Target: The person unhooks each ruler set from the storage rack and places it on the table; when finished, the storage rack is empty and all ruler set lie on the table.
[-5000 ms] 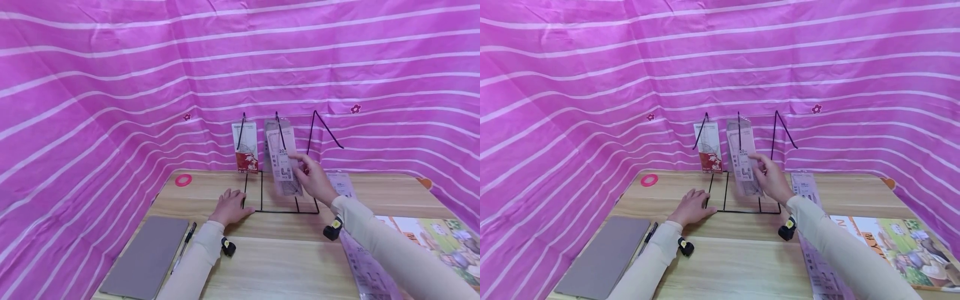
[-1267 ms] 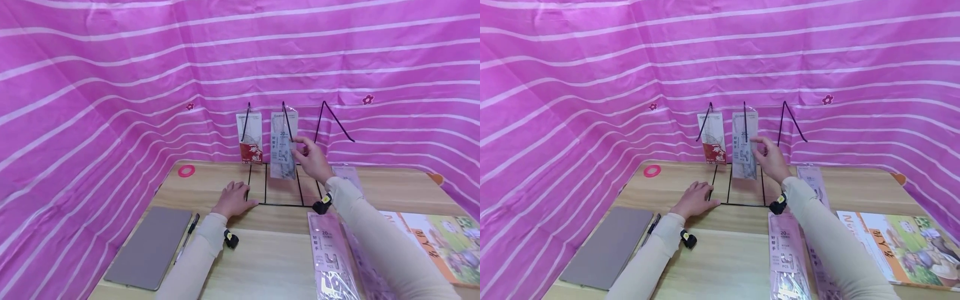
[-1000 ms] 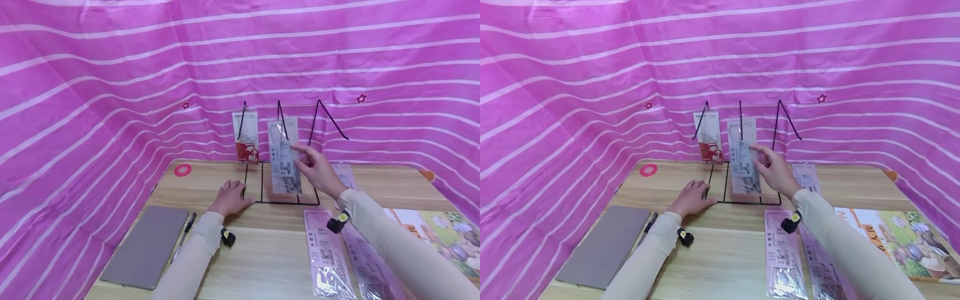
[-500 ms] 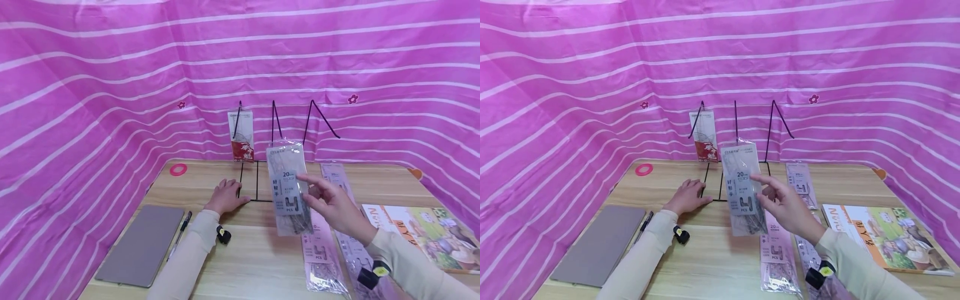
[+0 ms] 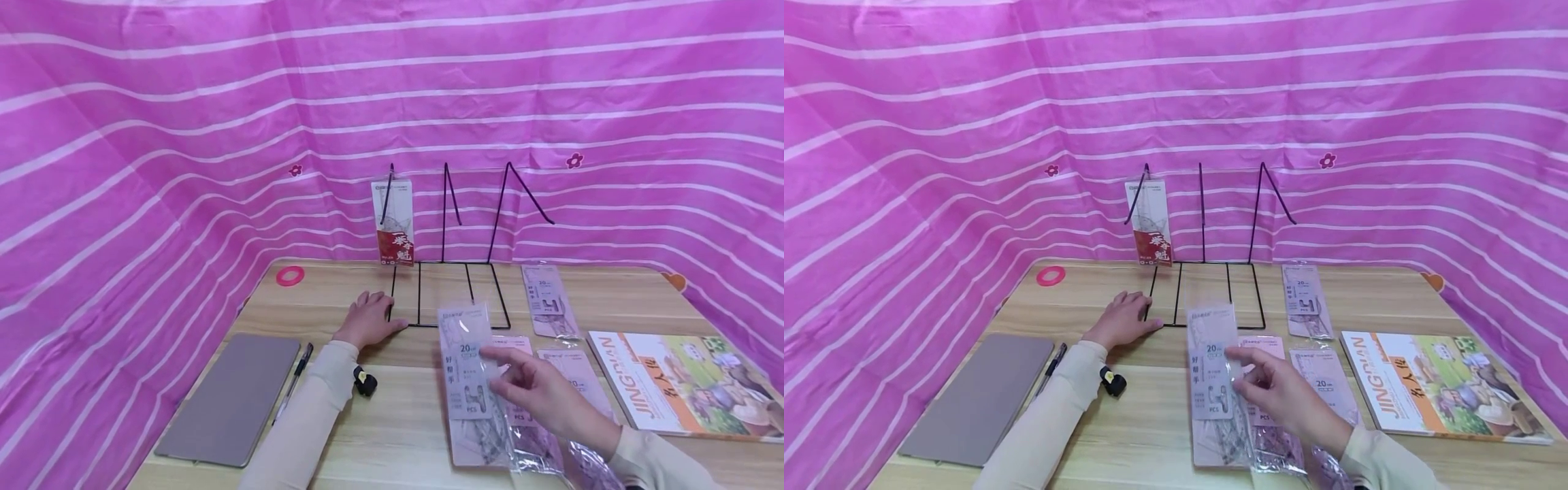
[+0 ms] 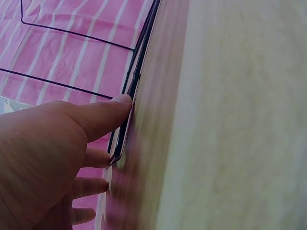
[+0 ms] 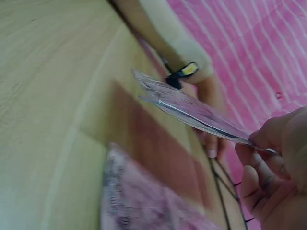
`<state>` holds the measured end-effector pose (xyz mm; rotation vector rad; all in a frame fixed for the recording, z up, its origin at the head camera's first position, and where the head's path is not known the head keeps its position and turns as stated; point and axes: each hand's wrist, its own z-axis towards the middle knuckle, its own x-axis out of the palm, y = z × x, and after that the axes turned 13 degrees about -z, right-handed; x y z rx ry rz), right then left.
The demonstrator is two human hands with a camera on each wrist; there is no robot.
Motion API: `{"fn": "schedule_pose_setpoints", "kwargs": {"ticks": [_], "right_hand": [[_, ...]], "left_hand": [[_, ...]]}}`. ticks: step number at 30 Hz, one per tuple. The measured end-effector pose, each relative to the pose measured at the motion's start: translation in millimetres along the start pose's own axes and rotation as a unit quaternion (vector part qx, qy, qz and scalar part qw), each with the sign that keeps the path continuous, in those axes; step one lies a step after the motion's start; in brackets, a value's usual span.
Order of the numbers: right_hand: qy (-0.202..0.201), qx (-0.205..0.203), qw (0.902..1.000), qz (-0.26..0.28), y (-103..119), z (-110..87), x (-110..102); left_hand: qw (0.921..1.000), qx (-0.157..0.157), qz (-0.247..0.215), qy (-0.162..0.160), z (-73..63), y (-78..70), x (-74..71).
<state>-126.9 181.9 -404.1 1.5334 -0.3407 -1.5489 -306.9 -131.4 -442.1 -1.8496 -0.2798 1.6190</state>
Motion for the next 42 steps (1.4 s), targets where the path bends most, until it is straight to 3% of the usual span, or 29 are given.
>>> {"fn": "schedule_pose_setpoints", "kwargs": {"ticks": [3, 7, 10, 14, 17, 22, 25, 28, 33, 42], "right_hand": [[0.036, 0.033, 0.9988, 0.002, -2.8, 2.5, 7.8], [0.056, 0.049, 0.9966, -0.037, -5.9, 9.9, 16.0], [0.055, 0.040, 0.9926, -0.100, -9.5, 16.8, 21.6], [0.046, 0.014, 0.9784, -0.201, -14.8, 24.2, 28.4], [0.048, 0.024, 0.9700, -0.237, -15.6, 27.5, 29.5], [0.032, 0.090, 0.9670, -0.236, -19.3, 34.4, 12.0], [-0.013, 0.103, 0.9577, -0.268, -33.2, 42.7, -7.1], [-0.041, 0.108, 0.9424, -0.314, -51.4, 52.4, -24.7], [-0.022, 0.102, 0.9288, -0.356, -76.0, 70.0, -40.3], [0.008, 0.107, 0.9264, -0.361, -99.1, 93.3, -45.7]], "left_hand": [[1.0000, -0.005, -0.002, 0.000, -0.4, 0.3, -0.2], [0.9999, -0.012, -0.007, 0.001, -0.9, 0.1, -0.4], [0.9999, -0.011, -0.007, 0.001, -0.6, -0.2, -0.1], [0.9999, -0.008, -0.011, 0.002, -0.4, -0.6, 0.5], [0.9999, -0.010, -0.009, 0.004, 0.4, -0.1, 1.6], [0.9999, -0.011, -0.005, 0.006, 3.0, 1.8, 2.8], [0.9999, -0.007, -0.006, 0.005, 2.9, 2.7, 2.3], [1.0000, -0.005, -0.004, 0.002, 1.7, 3.7, 1.2], [0.9999, -0.009, -0.006, 0.003, 0.3, 5.0, -0.5], [0.9999, -0.006, -0.013, 0.004, -0.1, 1.2, 1.3]]}}
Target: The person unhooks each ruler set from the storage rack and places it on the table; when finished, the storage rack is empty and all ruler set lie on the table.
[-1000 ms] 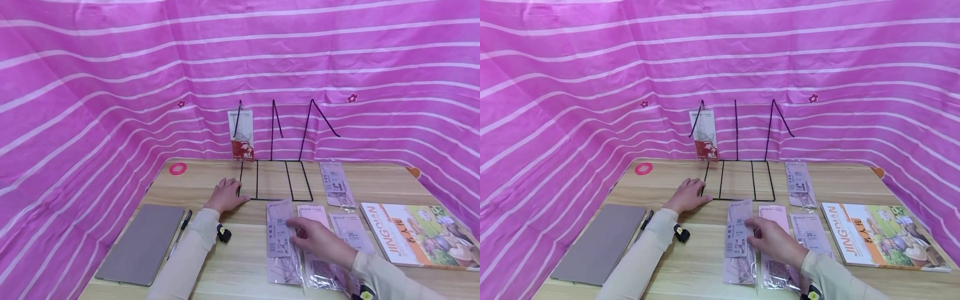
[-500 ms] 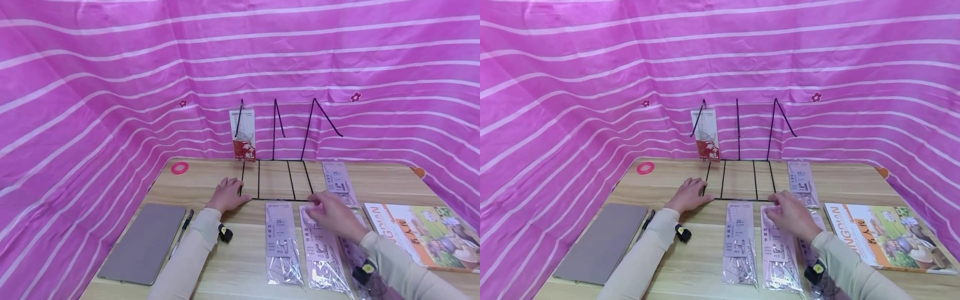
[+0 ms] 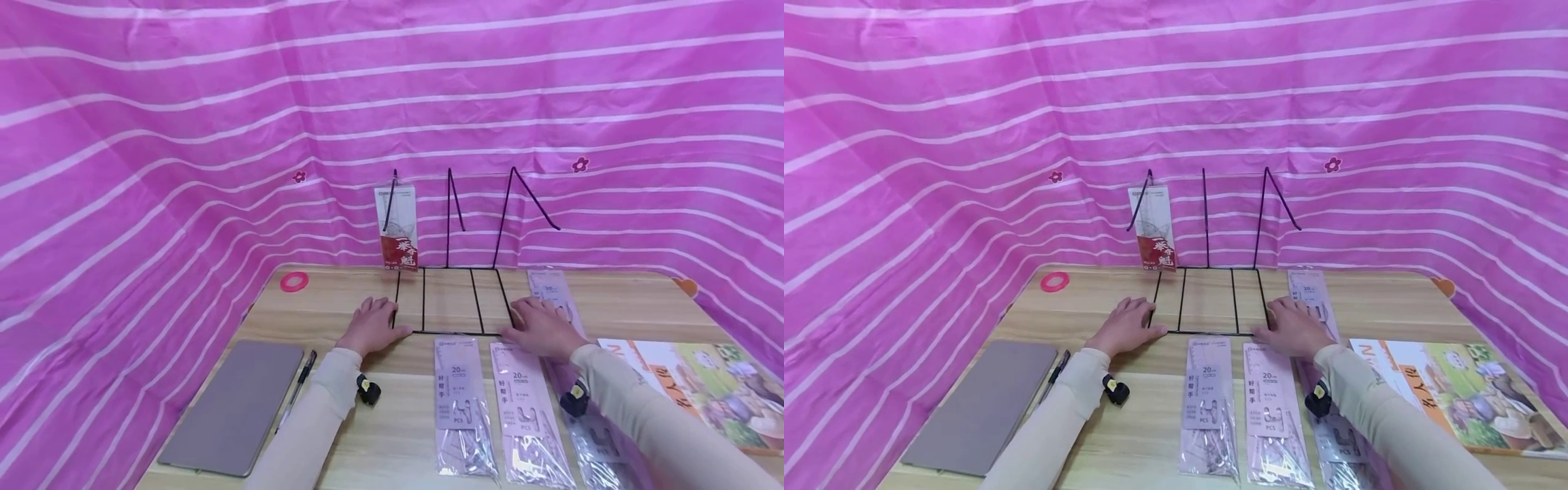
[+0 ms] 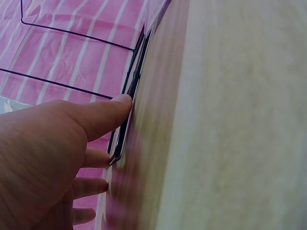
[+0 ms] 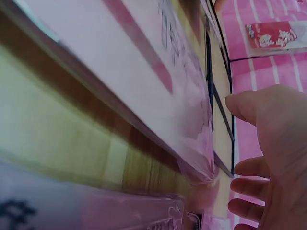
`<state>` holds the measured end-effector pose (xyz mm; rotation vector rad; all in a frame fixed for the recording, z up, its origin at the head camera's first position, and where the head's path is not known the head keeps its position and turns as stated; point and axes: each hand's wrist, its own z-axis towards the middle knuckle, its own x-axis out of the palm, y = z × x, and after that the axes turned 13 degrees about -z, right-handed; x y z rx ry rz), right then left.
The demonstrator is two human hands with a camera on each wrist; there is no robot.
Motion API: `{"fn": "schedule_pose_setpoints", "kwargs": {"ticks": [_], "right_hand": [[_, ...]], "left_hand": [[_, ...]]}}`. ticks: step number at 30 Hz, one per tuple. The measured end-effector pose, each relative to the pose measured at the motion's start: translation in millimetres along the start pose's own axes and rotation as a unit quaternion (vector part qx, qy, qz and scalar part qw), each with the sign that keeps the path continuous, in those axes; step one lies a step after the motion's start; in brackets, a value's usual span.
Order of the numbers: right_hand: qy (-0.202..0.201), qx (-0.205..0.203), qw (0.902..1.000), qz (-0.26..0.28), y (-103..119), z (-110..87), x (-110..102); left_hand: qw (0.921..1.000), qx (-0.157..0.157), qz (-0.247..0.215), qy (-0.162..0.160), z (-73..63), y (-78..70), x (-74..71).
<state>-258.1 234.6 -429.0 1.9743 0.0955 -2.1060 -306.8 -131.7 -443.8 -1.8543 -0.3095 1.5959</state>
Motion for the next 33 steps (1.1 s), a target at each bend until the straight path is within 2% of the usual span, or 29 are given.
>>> {"fn": "schedule_pose_setpoints", "kwargs": {"ticks": [7, 16, 18, 21, 23, 27, 30, 33], "right_hand": [[0.002, 0.000, 0.9999, -0.012, -8.6, 6.6, 10.4], [-0.002, -0.016, 0.9997, -0.019, -11.0, 11.0, 8.4], [0.004, -0.021, 0.9995, -0.021, -8.4, 12.4, 8.6], [0.011, -0.023, 0.9993, -0.029, -8.0, 12.6, 7.1], [0.012, -0.019, 0.9992, -0.033, -8.4, 12.5, 6.5], [0.012, -0.008, 0.9992, -0.038, -8.0, 11.9, 4.4], [0.015, -0.008, 0.9991, -0.039, -7.3, 11.4, 4.2], [0.019, -0.011, 0.9991, -0.038, -6.2, 12.7, 4.3]], "left_hand": [[1.0000, -0.002, 0.000, 0.000, 0.0, -3.9, -0.9], [0.9999, 0.003, 0.009, -0.005, 2.9, -2.9, -0.6], [0.9998, 0.008, 0.001, -0.018, 1.9, -1.8, -5.0], [0.9969, 0.024, -0.052, -0.054, 11.2, -5.5, -16.7], [0.9893, 0.037, -0.111, -0.087, 22.4, -10.0, -28.2], [0.9602, 0.077, -0.221, -0.152, 48.8, -18.9, -51.1], [0.9394, 0.106, -0.262, -0.194, 66.7, -22.8, -60.9], [0.9271, 0.114, -0.275, -0.228, 76.1, -27.5, -64.7]]}}
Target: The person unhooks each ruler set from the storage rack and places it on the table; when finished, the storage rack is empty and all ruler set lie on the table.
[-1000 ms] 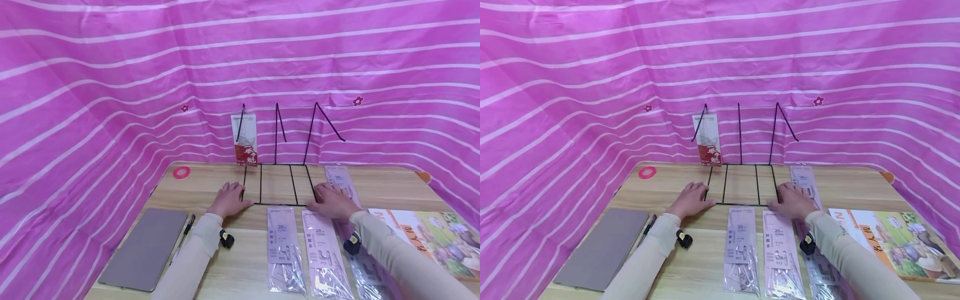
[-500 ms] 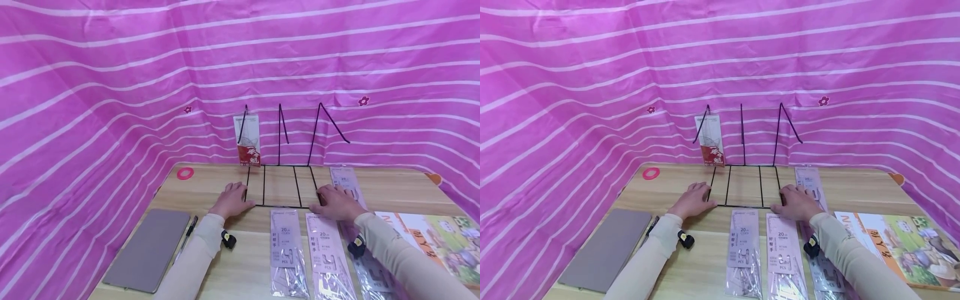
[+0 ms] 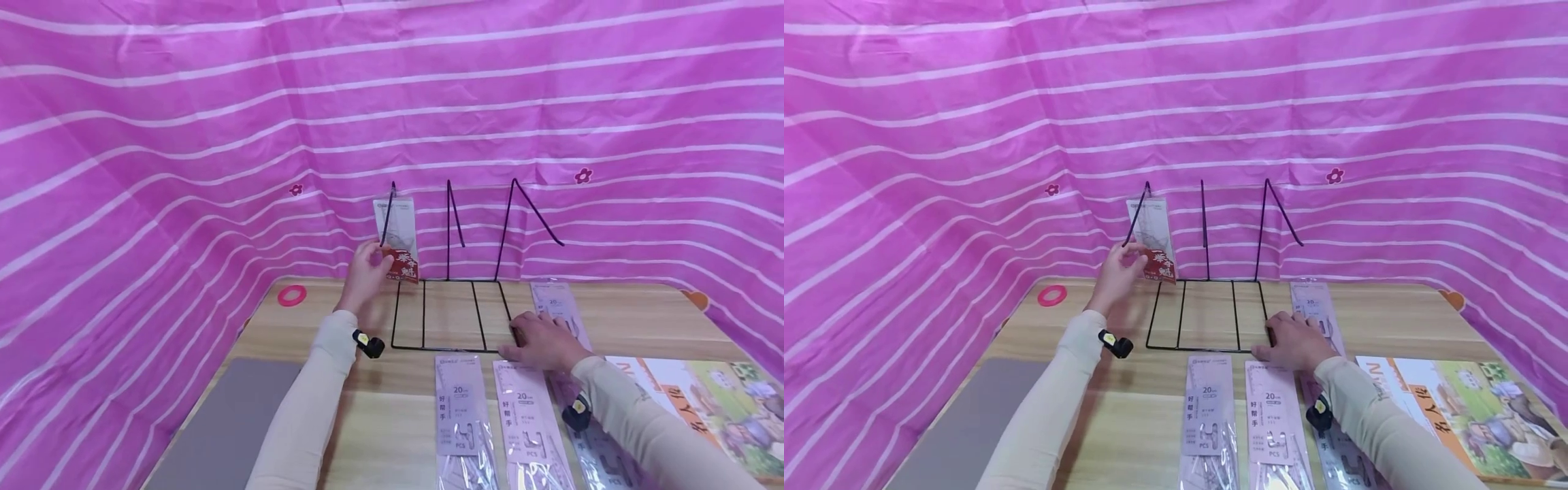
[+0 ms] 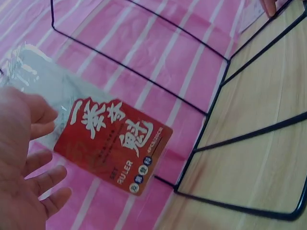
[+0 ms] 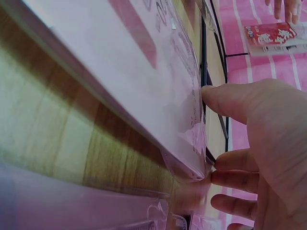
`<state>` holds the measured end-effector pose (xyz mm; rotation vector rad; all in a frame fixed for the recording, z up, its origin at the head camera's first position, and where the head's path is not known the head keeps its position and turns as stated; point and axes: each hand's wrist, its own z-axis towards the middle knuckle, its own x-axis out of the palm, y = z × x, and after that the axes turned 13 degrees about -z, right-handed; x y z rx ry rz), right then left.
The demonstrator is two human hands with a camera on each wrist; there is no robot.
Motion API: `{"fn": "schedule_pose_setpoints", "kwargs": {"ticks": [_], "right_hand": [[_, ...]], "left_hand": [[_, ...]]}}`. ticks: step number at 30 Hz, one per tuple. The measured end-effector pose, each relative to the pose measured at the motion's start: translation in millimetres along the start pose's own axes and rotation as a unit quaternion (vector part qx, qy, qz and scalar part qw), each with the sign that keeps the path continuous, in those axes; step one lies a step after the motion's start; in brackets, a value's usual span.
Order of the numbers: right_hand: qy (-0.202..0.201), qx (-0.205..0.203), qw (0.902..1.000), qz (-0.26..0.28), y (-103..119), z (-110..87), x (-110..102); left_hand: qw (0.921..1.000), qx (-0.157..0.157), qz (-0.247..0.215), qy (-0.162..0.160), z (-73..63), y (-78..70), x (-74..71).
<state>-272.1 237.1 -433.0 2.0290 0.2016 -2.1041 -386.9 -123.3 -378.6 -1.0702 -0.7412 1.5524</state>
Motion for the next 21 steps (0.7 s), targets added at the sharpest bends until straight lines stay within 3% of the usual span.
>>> {"fn": "schedule_pose_setpoints", "kwargs": {"ticks": [3, 13, 17, 21], "right_hand": [[0.005, 0.003, 1.0000, 0.001, 2.8, 1.2, 2.4], [0.000, 0.003, 1.0000, 0.003, 1.7, 1.5, 0.4], [-0.002, 0.002, 1.0000, 0.003, 1.9, -0.1, 1.6], [-0.004, 0.001, 1.0000, 0.005, 3.4, -2.6, 4.0]], "left_hand": [[0.9996, 0.004, -0.007, -0.028, -1.2, -1.2, 2.5], [0.9933, 0.059, -0.028, -0.095, -9.2, -9.8, 12.5], [0.9902, 0.087, -0.027, -0.106, -16.2, -10.2, 15.7], [0.9888, 0.114, -0.010, -0.096, -22.1, -7.1, 19.4]]}}
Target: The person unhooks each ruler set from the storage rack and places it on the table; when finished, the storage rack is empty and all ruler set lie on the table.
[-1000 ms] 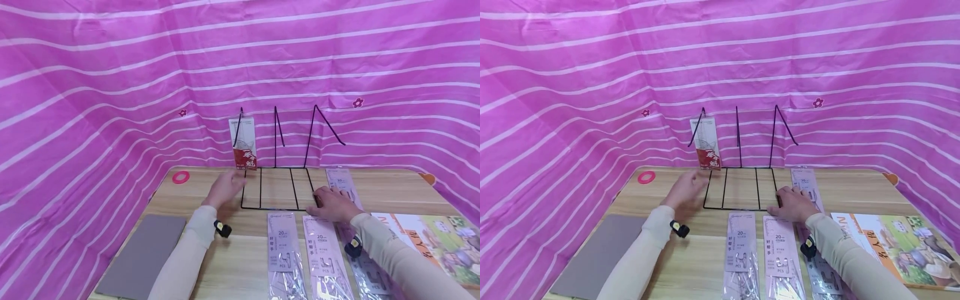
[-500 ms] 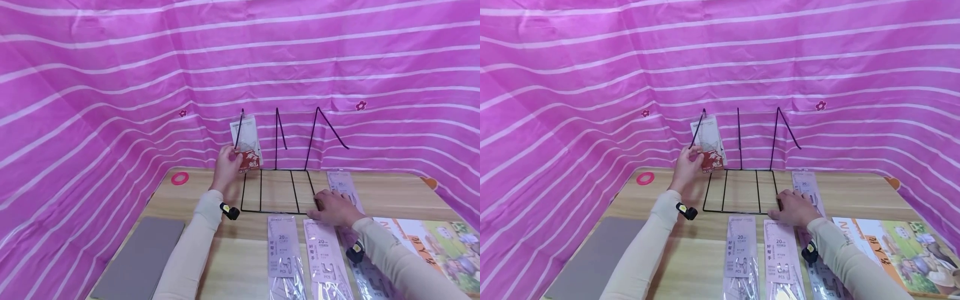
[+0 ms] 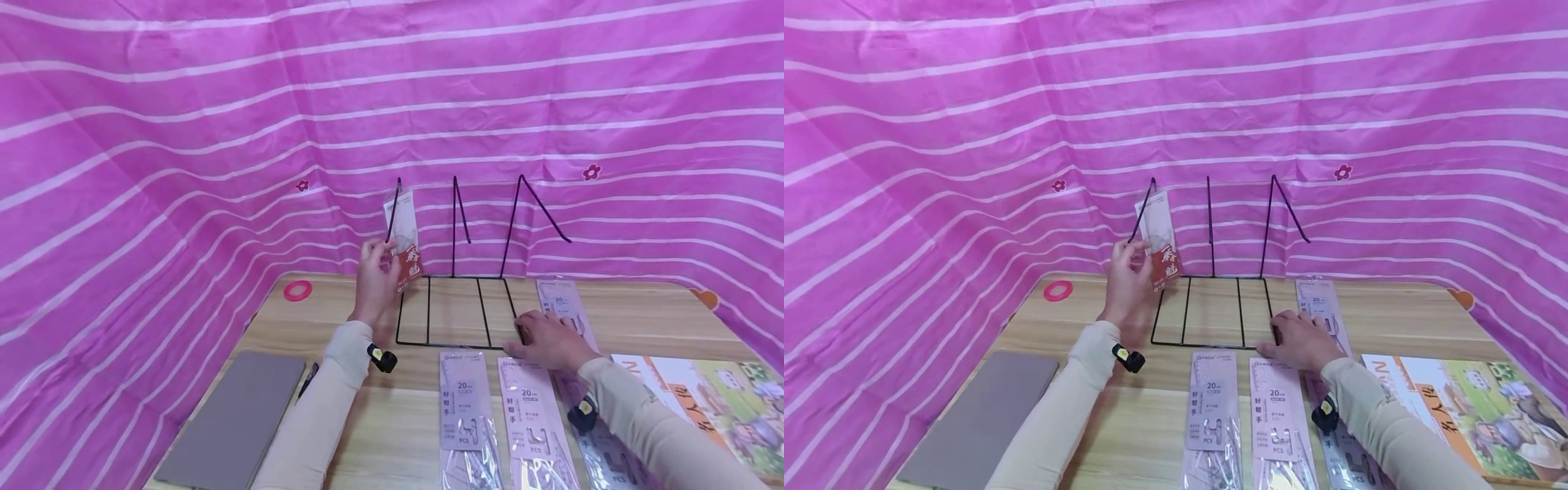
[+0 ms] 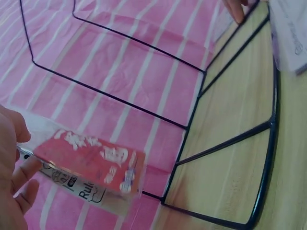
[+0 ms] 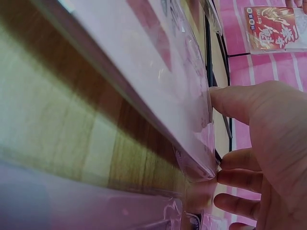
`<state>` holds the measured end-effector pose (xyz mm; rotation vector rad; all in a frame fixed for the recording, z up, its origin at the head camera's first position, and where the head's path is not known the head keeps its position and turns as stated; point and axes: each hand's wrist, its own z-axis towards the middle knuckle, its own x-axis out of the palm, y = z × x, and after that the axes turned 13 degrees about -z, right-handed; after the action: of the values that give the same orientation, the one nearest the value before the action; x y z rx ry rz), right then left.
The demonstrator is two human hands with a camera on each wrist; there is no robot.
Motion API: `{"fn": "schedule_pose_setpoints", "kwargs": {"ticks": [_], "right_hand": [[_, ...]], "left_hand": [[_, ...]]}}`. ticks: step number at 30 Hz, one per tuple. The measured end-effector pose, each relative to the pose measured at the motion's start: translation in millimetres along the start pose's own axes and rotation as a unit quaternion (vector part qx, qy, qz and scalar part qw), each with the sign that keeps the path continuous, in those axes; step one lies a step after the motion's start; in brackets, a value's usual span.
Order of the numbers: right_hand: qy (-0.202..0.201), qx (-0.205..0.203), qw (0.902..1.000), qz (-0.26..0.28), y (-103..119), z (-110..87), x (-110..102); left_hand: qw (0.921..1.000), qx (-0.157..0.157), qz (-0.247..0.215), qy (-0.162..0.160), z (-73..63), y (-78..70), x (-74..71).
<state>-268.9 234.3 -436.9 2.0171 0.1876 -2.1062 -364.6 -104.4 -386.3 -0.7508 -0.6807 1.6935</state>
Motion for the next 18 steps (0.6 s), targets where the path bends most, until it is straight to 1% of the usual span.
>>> {"fn": "schedule_pose_setpoints", "kwargs": {"ticks": [2, 5, 7, 9, 11, 13, 16, 18], "right_hand": [[0.003, 0.001, 1.0000, 0.004, 0.0, -2.2, 1.1], [0.008, 0.002, 0.9999, 0.009, 1.0, -6.1, 3.5], [0.013, 0.003, 0.9998, 0.012, 2.6, -8.0, 5.1], [0.014, 0.002, 0.9998, 0.012, 3.2, -8.1, 6.5], [0.012, 0.003, 0.9998, 0.013, 3.5, -6.4, 6.8], [0.005, 0.001, 0.9999, 0.010, 2.1, -3.7, 6.2], [-0.004, 0.002, 1.0000, 0.004, -0.4, -0.5, 4.3], [-0.006, 0.001, 1.0000, 0.001, -1.8, 0.3, 2.8]], "left_hand": [[0.9997, 0.008, 0.013, 0.019, -1.1, 1.6, 2.3], [0.9978, 0.016, 0.029, 0.057, -0.6, 4.9, 2.9], [0.9953, 0.020, 0.036, 0.087, 0.6, 6.7, 0.1], [0.9920, 0.018, 0.039, 0.119, 2.0, 5.6, -5.4], [0.9888, 0.007, 0.035, 0.145, 3.8, 1.7, -12.3], [0.9860, -0.016, 0.026, 0.164, 5.2, -5.7, -20.1], [0.9819, -0.048, 0.011, 0.183, 5.0, -17.5, -31.3], [0.9788, -0.063, 0.008, 0.195, 2.2, -24.9, -39.1]]}}
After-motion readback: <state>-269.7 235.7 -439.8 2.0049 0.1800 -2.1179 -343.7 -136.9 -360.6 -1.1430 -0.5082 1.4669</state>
